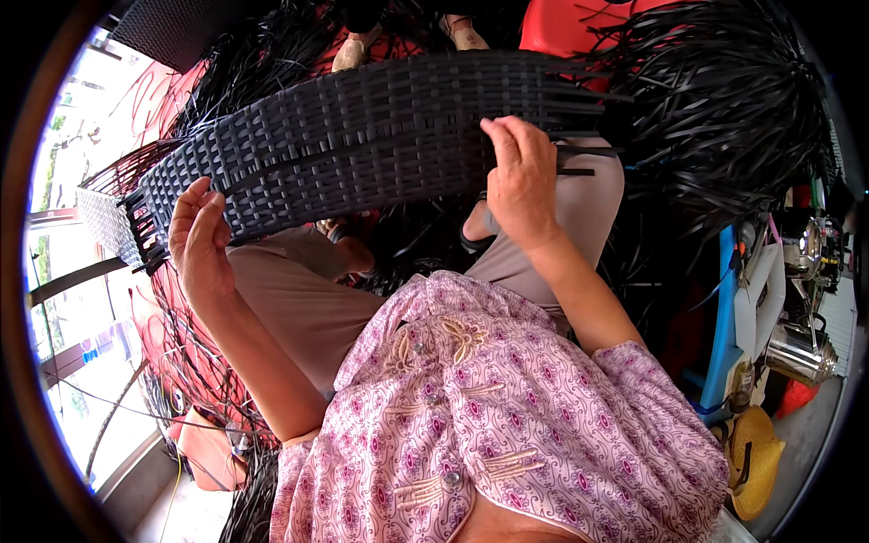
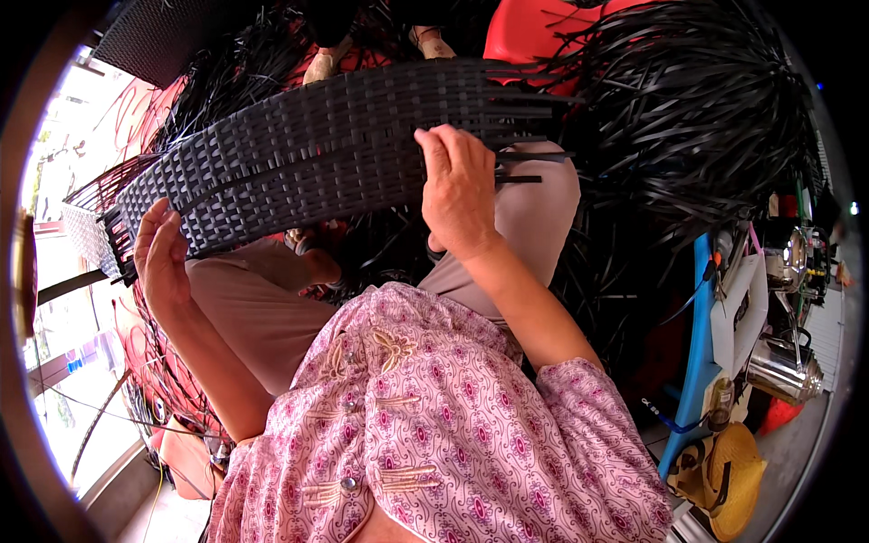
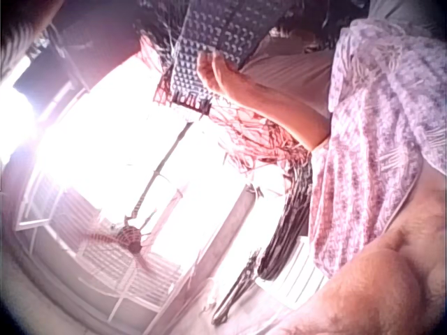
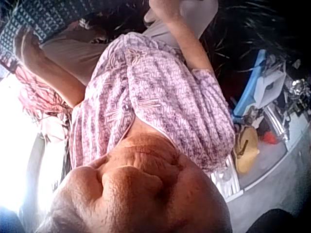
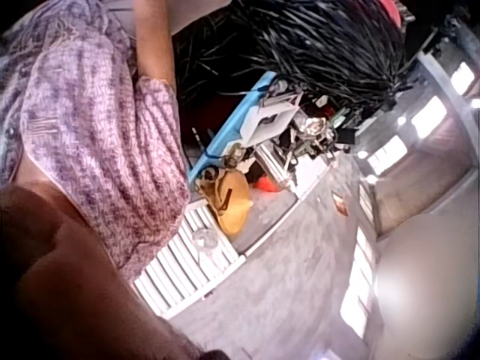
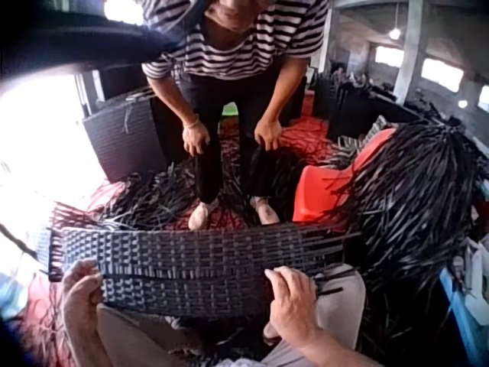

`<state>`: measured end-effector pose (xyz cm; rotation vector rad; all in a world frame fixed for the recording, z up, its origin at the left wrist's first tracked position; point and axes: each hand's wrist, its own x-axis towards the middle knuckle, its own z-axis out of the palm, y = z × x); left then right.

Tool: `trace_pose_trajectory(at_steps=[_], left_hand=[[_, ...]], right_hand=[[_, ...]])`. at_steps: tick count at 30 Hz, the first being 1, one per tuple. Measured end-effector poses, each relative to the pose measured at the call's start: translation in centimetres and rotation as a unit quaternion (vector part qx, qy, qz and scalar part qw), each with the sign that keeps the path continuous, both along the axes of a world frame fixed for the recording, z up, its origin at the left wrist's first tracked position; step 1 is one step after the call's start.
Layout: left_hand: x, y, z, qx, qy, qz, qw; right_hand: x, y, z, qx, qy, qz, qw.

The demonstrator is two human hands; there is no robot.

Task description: The person weaves black synthetic wicker strands through a frame by hand while sitting on the floor surrounded by materials.

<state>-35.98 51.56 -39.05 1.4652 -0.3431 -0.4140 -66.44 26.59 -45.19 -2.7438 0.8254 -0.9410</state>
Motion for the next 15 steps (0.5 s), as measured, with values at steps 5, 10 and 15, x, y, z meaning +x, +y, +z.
trace_pose_trajectory(at_steps=[5, 10, 15], left_hand=[[0.3, 0.4, -0.4, 0.005, 0.002, 0.006, 1.0], [0.1, -0.1, 0.0, -0.007, 0.007, -0.004, 1.0], [-4.6, 0.9, 5.8, -0.001, -0.057, -0.029, 0.998]], right_hand=[[-0.1, -0.6, -0.4, -0.029, 0.048, -0.036, 0.998], [-0.6, -1.4, 0.0, -0.013, 0.014, -0.037, 0.999], [1.6, -1.7, 5.5, 0.177, -0.23, 0.065, 0.955]])
